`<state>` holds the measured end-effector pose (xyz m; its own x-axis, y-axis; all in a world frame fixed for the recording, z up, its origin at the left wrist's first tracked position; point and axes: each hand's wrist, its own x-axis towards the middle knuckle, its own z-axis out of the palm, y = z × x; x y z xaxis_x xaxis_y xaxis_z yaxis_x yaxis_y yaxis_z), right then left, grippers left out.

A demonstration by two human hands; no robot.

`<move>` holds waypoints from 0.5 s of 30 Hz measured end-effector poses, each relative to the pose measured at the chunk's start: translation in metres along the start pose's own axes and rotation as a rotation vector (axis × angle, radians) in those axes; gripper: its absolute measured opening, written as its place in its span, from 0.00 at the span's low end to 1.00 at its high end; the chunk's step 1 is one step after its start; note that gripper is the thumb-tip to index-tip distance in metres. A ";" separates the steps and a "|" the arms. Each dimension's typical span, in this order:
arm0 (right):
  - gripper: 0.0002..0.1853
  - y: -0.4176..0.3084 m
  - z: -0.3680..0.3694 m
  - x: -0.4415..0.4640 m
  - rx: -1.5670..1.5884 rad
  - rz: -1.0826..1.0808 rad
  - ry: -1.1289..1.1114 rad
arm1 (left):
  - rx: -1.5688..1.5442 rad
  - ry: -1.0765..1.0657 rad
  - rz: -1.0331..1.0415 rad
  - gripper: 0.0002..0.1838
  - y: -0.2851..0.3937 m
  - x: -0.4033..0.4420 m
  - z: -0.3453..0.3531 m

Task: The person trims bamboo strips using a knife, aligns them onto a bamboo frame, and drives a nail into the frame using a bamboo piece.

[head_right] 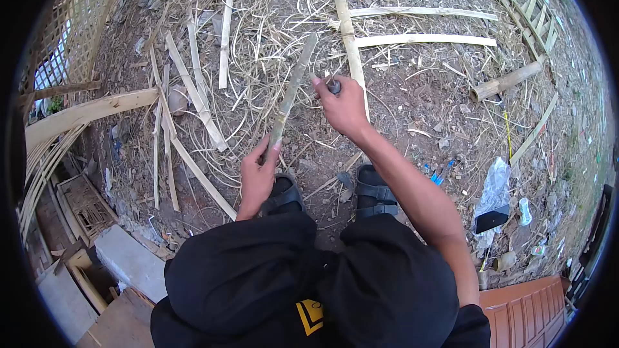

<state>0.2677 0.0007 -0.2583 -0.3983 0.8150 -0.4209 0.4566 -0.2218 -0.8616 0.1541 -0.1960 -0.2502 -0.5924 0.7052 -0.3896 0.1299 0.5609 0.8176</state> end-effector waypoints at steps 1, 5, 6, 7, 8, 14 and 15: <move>0.22 -0.005 0.000 -0.005 -0.034 -0.081 0.035 | 0.001 0.006 -0.002 0.23 -0.002 0.002 0.000; 0.19 -0.020 0.006 -0.024 -0.122 -0.227 0.133 | -0.047 -0.022 -0.097 0.24 -0.005 0.011 0.001; 0.16 -0.018 0.008 -0.028 -0.172 -0.304 0.153 | -0.055 -0.020 -0.096 0.24 -0.002 0.013 0.001; 0.16 -0.020 0.010 -0.032 -0.175 -0.308 0.150 | -0.063 -0.019 -0.095 0.24 0.000 0.015 0.002; 0.14 -0.024 0.014 -0.037 -0.156 -0.387 0.182 | -0.066 0.002 -0.088 0.24 0.003 0.015 0.002; 0.05 -0.027 0.016 -0.051 -0.180 -0.537 0.173 | 0.066 0.039 -0.023 0.24 0.015 0.022 0.001; 0.07 -0.027 0.017 -0.053 -0.197 -0.538 0.185 | 0.094 0.044 0.003 0.25 0.017 0.022 0.001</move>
<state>0.2630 -0.0454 -0.2174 -0.4773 0.8688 0.1316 0.3746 0.3367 -0.8639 0.1445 -0.1705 -0.2450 -0.6260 0.6881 -0.3669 0.2042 0.5987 0.7745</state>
